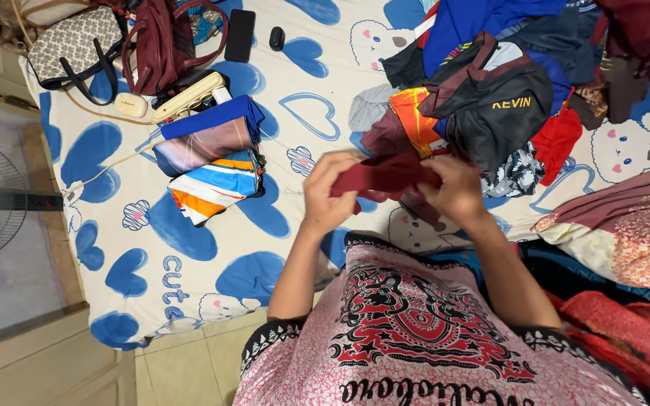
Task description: The person folds a maroon t-shirt on a bed by laying it flat, smoothing it out, and folding the sides and sleeves inward until it is a compact rectangle.
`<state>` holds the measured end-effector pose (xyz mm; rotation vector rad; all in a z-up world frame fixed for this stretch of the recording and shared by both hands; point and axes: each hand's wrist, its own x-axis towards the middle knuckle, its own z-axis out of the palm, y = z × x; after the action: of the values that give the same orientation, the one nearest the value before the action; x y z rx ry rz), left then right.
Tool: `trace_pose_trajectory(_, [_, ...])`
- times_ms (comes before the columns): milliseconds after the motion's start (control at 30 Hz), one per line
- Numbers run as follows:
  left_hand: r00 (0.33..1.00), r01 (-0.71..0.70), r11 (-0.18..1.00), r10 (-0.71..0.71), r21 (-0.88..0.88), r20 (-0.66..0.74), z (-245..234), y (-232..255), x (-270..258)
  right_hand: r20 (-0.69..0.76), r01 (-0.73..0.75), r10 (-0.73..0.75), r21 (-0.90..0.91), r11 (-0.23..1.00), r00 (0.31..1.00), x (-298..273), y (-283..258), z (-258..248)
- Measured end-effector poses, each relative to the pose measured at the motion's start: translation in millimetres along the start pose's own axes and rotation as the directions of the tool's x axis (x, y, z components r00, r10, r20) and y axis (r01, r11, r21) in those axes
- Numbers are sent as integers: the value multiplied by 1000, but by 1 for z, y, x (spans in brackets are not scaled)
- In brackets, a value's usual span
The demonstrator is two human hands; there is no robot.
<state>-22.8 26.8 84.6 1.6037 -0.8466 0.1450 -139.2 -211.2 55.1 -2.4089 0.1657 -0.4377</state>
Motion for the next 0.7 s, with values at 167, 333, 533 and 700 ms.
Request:
trace_pose_trajectory(167, [965, 192, 960, -222, -202, -141, -20, -13, -17, -158, -57, 22, -221, 974, 987, 8, 28, 4])
trace_pose_trajectory(333, [856, 45, 918, -239, -395, -457, -33, -29, -25, -396, 111, -209, -257, 960, 894, 30, 52, -10])
trace_pose_trajectory(533, [859, 158, 968, -232, -195, -457, -37, -25, -12, -258, 14, 138, 514, 858, 956, 52, 28, -32])
trace_pose_trajectory(700, [958, 190, 851, -51, 489, -284, -30, -3, -1, -111, 114, -73, 420, 900, 991, 51, -10, -38])
